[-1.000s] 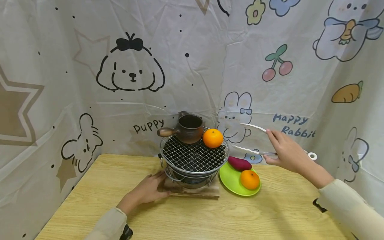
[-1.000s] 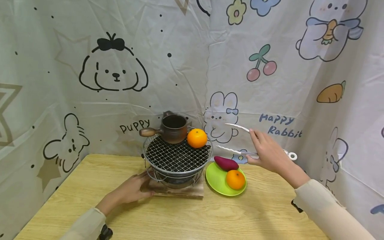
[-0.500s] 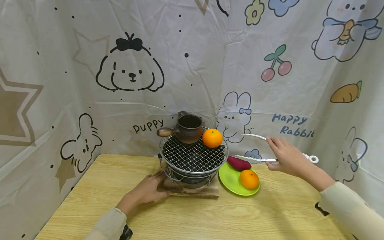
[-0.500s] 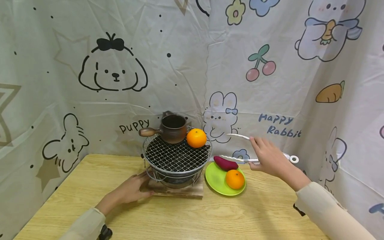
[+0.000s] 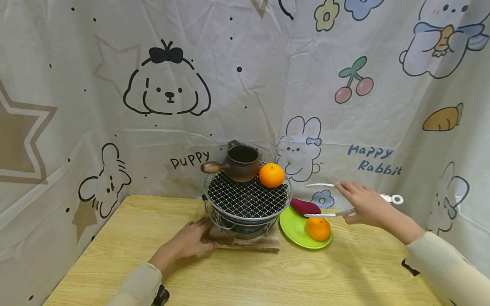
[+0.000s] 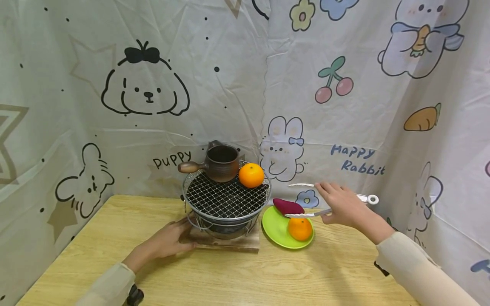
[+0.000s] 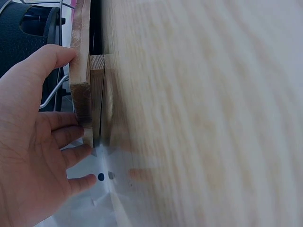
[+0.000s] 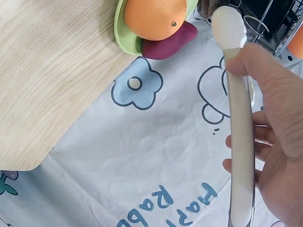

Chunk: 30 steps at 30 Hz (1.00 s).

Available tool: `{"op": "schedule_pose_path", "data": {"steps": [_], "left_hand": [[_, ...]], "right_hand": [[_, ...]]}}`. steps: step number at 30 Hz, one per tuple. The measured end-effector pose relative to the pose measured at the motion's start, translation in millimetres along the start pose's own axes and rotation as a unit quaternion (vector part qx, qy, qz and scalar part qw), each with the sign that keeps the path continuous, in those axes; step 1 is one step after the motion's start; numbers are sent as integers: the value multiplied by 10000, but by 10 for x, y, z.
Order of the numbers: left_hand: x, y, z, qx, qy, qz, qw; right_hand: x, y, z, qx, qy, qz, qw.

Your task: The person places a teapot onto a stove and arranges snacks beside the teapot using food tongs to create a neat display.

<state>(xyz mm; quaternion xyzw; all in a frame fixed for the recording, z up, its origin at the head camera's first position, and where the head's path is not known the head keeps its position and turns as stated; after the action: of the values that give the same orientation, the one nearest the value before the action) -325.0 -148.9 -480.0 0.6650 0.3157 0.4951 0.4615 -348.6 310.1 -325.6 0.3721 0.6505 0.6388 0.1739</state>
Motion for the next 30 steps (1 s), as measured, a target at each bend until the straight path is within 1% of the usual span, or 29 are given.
{"op": "schedule_pose_path", "data": {"steps": [3,9,15,20,30], "left_hand": [[10,8,2,6,-20,49,10000],[0,-6,-4,-58,38,100,9999],[-8,-8,-2,-91,77,90,9999],[-4,0,-1,-85,77,121,9999],[-7,-10,-3,-7,-7,93,10000]], "right_hand": [[-7,-1,2,-99,20,-60,9999],[-13,3,19,-202,102,-116,9997],[-19,-36,33,-334,-42,-206,9992],[-35,-74,52,-350,-99,-240,9990],[-49,-160,110,-333,19,-336,9989]]}}
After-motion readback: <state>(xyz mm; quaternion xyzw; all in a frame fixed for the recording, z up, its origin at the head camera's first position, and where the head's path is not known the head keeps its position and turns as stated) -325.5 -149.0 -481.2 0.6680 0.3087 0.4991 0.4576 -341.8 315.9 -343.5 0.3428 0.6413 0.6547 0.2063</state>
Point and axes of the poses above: each hand's wrist, its own z-axis away from the middle knuckle, its own y-axis out of the back of the hand, x = y × z, the point moved 5 cm from there along -z, towards the middle knuckle, and after that the axes turned 12 degrees about y, right-handed, at the moved point
